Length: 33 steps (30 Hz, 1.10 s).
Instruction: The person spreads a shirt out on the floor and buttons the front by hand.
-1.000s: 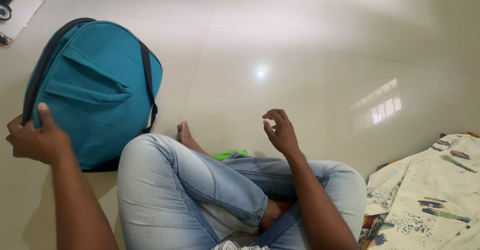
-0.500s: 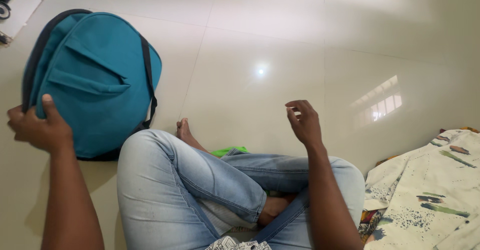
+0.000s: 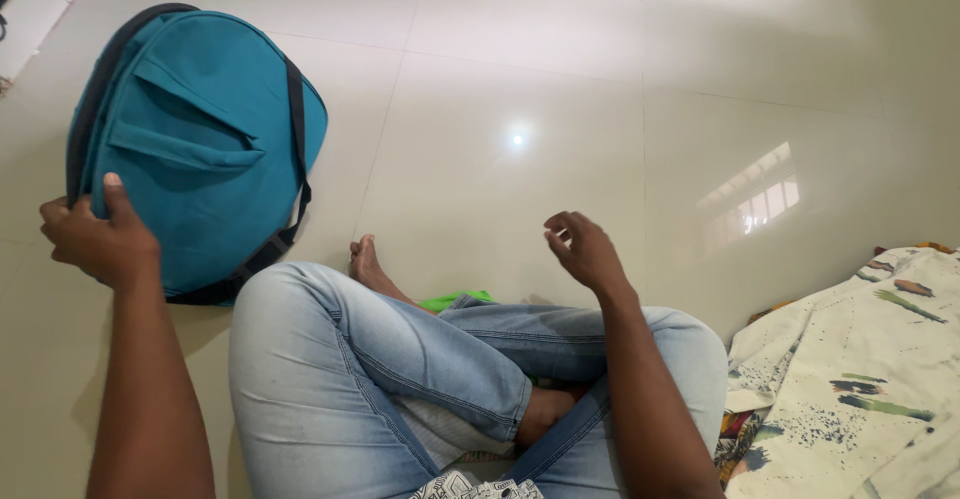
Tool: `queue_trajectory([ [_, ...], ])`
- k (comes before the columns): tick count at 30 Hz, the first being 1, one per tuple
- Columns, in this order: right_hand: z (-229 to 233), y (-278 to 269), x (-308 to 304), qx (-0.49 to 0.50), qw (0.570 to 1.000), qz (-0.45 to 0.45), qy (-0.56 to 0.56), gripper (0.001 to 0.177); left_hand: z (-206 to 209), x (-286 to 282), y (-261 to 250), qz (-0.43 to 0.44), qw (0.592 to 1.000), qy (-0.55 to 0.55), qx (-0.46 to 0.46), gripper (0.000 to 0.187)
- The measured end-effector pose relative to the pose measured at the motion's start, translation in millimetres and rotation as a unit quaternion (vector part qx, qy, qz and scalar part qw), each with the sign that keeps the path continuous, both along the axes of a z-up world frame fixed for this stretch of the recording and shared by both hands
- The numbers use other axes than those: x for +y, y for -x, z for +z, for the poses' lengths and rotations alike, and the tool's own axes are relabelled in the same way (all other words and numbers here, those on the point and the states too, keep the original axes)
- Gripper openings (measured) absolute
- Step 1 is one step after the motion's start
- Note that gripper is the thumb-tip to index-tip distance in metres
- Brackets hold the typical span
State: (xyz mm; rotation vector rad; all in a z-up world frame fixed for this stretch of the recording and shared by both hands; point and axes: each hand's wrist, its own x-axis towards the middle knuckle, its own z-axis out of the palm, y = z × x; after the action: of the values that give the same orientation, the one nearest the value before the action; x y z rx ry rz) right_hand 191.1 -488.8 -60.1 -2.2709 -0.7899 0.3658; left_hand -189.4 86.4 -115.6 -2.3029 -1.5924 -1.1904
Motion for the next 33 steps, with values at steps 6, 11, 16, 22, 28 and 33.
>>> queue_trajectory([
  [6, -56.5, 31.1, 19.5, 0.000, 0.979, 0.181, 0.097, 0.030, 56.8, -68.3, -38.1, 0.023, 0.989, -0.144, -0.012, 0.039],
  [11, -86.1, 79.2, 49.4, 0.010, 0.936, 0.322, 0.140, 0.036, 114.1, -176.3, -139.8, -0.250, 0.961, -0.100, -0.067, 0.022],
  [16, -72.9, 75.1, 56.8, 0.051, 0.943, 0.297, 0.141, 0.041, 96.3, -280.1, -234.2, -0.458, 0.876, 0.145, 0.047, 0.028],
  [22, -75.3, 67.8, 64.0, 0.069, 0.933, 0.297, 0.190, 0.041, 33.8, -318.0, -266.3, -0.434, 0.685, 0.334, 0.480, 0.060],
  [28, -93.6, 66.1, 66.0, 0.013, 0.929, 0.322, 0.181, 0.038, 28.9, -325.0, -261.7, -0.488, 0.636, 0.307, 0.513, 0.062],
  [33, -82.7, 58.6, 53.2, 0.061, 0.922, 0.329, 0.196, 0.034, 18.9, -323.0, -250.3, -0.479, 0.679, 0.307, 0.463, 0.051],
])
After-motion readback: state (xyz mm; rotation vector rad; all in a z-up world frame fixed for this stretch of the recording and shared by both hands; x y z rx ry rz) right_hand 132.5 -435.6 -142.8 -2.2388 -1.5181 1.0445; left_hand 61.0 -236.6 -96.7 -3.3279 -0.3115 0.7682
